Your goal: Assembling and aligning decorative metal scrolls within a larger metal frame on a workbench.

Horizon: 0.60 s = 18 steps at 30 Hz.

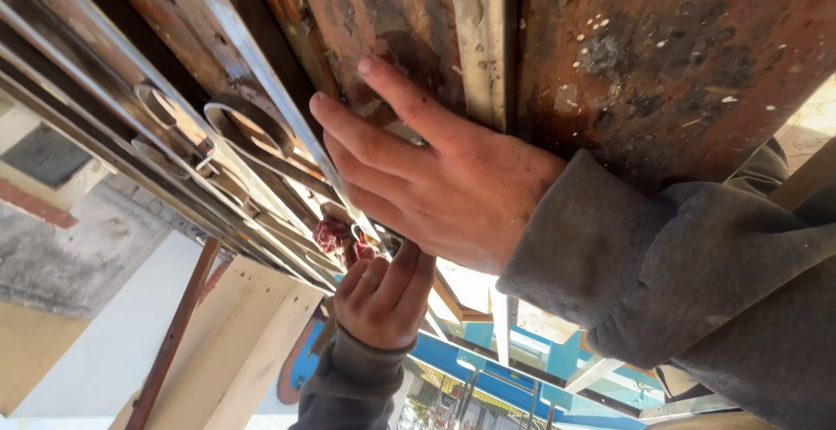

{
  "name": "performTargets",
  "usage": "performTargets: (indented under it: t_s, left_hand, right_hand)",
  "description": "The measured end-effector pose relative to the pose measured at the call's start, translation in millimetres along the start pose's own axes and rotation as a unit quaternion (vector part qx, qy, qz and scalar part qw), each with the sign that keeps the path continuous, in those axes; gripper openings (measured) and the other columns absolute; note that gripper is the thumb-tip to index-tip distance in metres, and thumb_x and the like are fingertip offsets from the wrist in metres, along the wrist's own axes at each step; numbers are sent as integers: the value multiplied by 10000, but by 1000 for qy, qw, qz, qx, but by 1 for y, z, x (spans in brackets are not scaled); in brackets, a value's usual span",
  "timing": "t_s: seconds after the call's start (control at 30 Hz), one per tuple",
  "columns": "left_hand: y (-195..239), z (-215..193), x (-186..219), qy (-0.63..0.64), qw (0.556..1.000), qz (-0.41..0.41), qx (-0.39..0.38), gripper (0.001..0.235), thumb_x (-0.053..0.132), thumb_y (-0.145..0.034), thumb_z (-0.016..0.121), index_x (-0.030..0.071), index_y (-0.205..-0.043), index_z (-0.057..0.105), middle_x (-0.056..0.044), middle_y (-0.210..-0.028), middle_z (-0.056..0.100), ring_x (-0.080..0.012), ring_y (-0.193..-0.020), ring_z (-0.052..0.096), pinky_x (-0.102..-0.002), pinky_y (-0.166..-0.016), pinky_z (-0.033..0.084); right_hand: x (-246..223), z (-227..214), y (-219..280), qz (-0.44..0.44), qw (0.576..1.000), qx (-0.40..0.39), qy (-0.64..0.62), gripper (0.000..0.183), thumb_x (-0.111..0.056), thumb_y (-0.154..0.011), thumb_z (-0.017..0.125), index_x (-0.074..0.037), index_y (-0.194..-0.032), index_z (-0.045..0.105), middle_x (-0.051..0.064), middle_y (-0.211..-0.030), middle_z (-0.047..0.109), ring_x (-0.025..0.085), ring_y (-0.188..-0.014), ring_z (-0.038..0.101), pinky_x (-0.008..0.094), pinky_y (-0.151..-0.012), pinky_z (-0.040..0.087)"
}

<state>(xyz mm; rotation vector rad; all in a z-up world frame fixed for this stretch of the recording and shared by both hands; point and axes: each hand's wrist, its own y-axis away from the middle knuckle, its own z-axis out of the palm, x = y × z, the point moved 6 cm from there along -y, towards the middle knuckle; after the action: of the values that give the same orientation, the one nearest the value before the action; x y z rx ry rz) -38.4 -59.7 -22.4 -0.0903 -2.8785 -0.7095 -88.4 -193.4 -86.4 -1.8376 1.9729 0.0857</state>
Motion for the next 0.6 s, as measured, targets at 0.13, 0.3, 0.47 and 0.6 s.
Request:
performTargets:
  t_s: [0.13, 0.3, 0.47, 0.6]
  left_hand:
    - [-3, -3, -20, -71, 997, -31, 6, 226, 62, -940, 681, 77, -1157, 746, -42, -1114, 742, -157, -702, 604, -318, -609, 467]
    - [-2, -5, -24, -37, 999, -9, -5, 282, 42, -900, 641, 70, -1153, 762, -46, -1102, 755, -171, -676, 597, -314, -590, 472]
    - [-2, 0, -20, -10, 1000, -24, 3, 297, 16, -889, 614, 58, -1144, 760, -58, -1127, 765, -160, -679, 581, -313, -614, 489]
    - [-15, -14, -15, -106, 994, -35, -4, 226, 74, -901, 679, 51, -1110, 761, -41, -1103, 760, -192, -702, 592, -362, -628, 464]
  right_hand:
    - [-4, 2, 3, -3, 1000, 18, -11, 583, -476, -906, 596, -124, -1369, 627, 70, -1502, 554, 306, -1513, 325, 633, -1224, 197]
    - [-1, -2, 1, 8, 1000, 15, -18, 611, -479, -896, 582, -134, -1400, 613, 57, -1529, 528, 294, -1520, 316, 621, -1228, 196]
    - [3, -1, 0, 23, 1000, 11, -14, 561, -465, -962, 573, -88, -1372, 644, 90, -1503, 558, 300, -1527, 318, 606, -1233, 194]
    - [2, -1, 2, 24, 999, 18, -10, 555, -449, -950, 595, -95, -1373, 651, 78, -1469, 576, 292, -1507, 336, 609, -1229, 196]
